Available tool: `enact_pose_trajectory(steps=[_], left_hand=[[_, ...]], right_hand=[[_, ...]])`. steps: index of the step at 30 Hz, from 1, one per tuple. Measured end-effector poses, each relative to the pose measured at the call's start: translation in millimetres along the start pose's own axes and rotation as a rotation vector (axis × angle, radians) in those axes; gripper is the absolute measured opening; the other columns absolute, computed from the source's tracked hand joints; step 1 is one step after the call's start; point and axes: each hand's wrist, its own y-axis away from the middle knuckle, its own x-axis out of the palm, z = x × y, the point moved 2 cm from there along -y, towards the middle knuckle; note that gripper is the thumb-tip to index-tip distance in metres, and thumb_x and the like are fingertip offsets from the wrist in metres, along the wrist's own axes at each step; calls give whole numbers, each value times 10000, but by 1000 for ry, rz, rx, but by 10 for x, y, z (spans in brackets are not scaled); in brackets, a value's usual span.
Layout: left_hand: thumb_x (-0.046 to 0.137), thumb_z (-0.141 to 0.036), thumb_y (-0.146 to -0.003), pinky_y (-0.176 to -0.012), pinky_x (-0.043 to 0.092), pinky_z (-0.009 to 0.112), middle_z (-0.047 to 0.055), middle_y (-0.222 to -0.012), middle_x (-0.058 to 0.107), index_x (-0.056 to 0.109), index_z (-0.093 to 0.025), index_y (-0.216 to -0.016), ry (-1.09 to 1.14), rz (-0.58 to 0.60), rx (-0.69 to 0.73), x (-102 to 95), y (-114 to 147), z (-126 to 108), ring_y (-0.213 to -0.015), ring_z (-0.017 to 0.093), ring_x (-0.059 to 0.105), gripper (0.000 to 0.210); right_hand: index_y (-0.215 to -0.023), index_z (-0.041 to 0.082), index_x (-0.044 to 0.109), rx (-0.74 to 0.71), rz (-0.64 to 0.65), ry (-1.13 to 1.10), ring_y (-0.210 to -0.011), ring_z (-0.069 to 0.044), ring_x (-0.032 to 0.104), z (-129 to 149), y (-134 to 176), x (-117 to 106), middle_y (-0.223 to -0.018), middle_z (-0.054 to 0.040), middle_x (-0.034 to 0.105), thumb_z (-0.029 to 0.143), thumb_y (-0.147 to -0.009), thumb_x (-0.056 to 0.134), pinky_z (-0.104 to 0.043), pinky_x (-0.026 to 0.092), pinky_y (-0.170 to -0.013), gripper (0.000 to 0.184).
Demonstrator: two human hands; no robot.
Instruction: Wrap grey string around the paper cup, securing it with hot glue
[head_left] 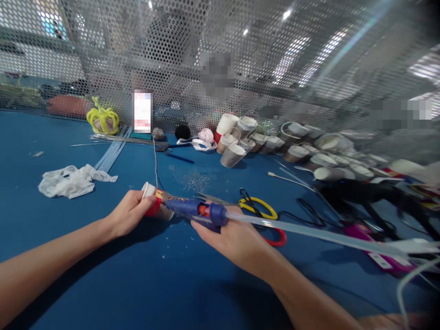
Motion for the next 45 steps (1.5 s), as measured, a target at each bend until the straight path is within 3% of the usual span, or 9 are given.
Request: enact_pose_trajectory(steps=[6, 11, 18, 27, 38, 45], left_hand=[[379, -337, -728, -537, 405, 238, 24, -590, 584, 589, -89, -675, 127, 32, -5, 17, -2, -4, -545, 141, 509, 329], [376, -335, -733, -498, 380, 213, 3, -558, 553, 562, -104, -629, 95, 18, 11, 9, 1, 0, -509, 116, 473, 315], [328, -328, -750, -488, 347, 215, -13, -519, 466, 506, -113, -555, -103, 3, 91, 3, -12, 35, -492, 101, 403, 340], [267, -311, -768, -468, 288, 215, -34, -515, 333, 403, -138, -528, -237, 11, 201, 9, 9, 47, -485, 84, 295, 325], [263, -289, -764, -468, 293, 213, -31, -517, 339, 408, -135, -533, -223, 24, 230, 13, 13, 13, -488, 85, 304, 314], [277, -281, -764, -456, 289, 202, -32, -511, 344, 403, -135, -510, -214, 17, 233, 13, 23, 8, -484, 81, 302, 319]], right_hand=[[-619, 185, 440, -79, 16, -27, -463, -69, 403, 21, 39, 19, -540, 44, 465, 250, -732, 457, -178, 330, -440, 131], [-608, 184, 456, -91, -7, 27, -490, -80, 426, 18, 46, 31, -534, 40, 465, 254, -721, 474, -188, 344, -474, 134], [-635, 180, 515, 8, -30, 55, -490, -100, 460, -16, -31, -27, -547, 18, 511, 300, -712, 466, -215, 355, -477, 150], [-484, 169, 488, 159, 30, -56, -419, -90, 434, -32, -87, -36, -393, 32, 446, 309, -709, 458, -204, 343, -429, 267], [-509, 158, 507, 190, 75, -78, -414, -83, 434, -40, -71, -42, -410, 28, 459, 325, -719, 443, -197, 348, -430, 276], [-498, 172, 497, 159, 25, -30, -438, -95, 449, -11, -57, -49, -385, 36, 442, 309, -718, 449, -201, 356, -450, 264]])
